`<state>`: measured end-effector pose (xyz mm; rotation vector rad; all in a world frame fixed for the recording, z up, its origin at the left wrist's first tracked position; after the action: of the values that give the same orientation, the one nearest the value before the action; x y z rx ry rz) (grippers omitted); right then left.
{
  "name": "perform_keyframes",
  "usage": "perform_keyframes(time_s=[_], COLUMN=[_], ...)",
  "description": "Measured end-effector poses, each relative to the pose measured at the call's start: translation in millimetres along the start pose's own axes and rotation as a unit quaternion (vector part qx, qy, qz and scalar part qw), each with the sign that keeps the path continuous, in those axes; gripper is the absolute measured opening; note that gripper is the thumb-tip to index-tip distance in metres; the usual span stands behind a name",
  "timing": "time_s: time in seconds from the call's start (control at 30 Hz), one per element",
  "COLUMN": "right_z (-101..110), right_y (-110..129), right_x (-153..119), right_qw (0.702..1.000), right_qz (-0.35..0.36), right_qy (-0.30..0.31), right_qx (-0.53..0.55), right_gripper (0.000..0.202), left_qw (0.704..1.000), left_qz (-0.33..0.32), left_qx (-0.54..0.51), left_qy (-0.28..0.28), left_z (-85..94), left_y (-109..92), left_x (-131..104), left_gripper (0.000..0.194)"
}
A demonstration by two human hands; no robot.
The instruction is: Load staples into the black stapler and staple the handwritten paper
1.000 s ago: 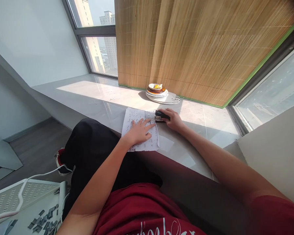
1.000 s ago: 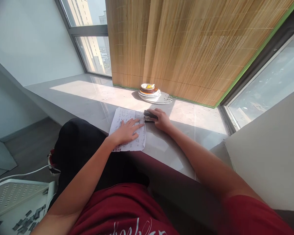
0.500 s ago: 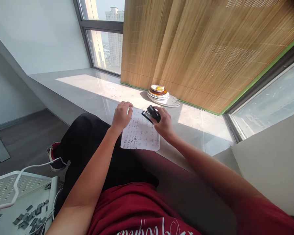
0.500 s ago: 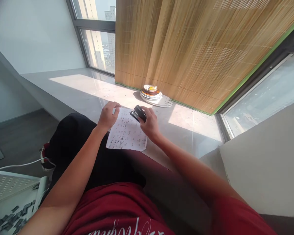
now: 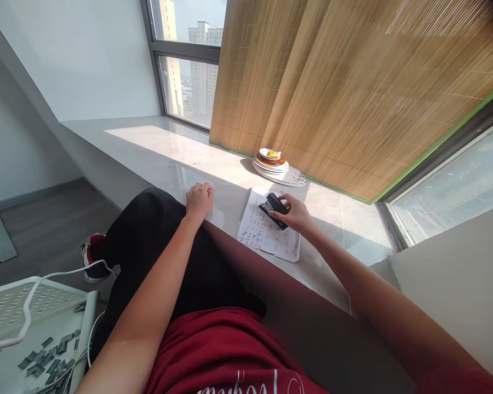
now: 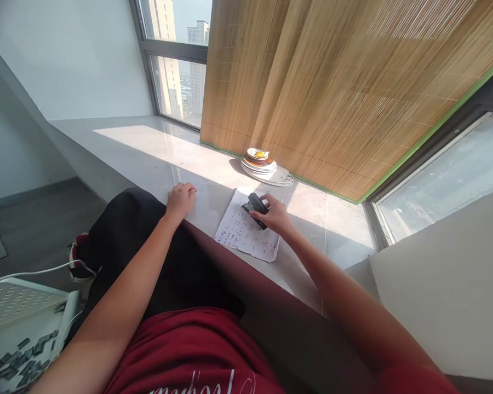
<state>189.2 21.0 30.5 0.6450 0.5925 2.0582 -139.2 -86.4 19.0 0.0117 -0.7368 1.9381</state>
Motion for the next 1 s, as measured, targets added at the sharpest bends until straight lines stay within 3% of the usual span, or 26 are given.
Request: perform_keyframes(time_s=[0.1,0.17,0.27,0.33,0.5,0.63,0.8,1.0], right_z=[27,30,-11,-42,-105,-131,-132,-99], right_y=[-34,-43,-49,-42,8,37,38,9], right_x=[18,37,66,80,108,122,117,93], right_qw=[0.999,0.996,0.98,0.972,0.96,0.959,0.959,0.95], right_qz=[-0.012,0.013,0.021,0.032,0.09,0.096,0.098,0.106], right_qy=[-0.035,-0.054,0.044,0.098,0.15,0.162,0.165,0.165], right_qx=[0.022,-0.071,-0.191,-0.213,-0.219,-0.212,-0.209,-0.245], right_gripper=[0.052,0.047,0.047,0.05,0.055,0.062,0.073,0.062], left_qw=[1.0,1.0,1.0,1.0,1.0,1.0,1.0,1.0], left_qz=[0.003,0.005,0.007,0.008,0.005,0.001,0.002,-0.008], left_qx=[0.003,0.006,0.01,0.01,0.012,-0.008,-0.027,-0.019], left_qy=[0.0,0.0,0.002,0.003,-0.003,0.002,0.005,-0.018], left_z=[-0.6,-0.5,-0.6,-1.1,-0.5,1.1,1.9,4.1], left_y=[1,1,2,2,3,4,4,4], left_x=[0,0,0,0,0,0,-1,-1], left_gripper=[0.03,0.031,0.03,0.03,0.03,0.031,0.031,0.03])
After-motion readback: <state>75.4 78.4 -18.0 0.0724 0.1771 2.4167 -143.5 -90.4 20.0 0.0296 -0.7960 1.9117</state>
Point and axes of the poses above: each hand's wrist, its own x-axis towards the middle knuckle, its own z-axis out of the back of the hand, y = z × x, the point moved 10 cm from there along x, towards the middle knuckle, and after that the axes turned 2 degrees about y, right-handed, at the moved point
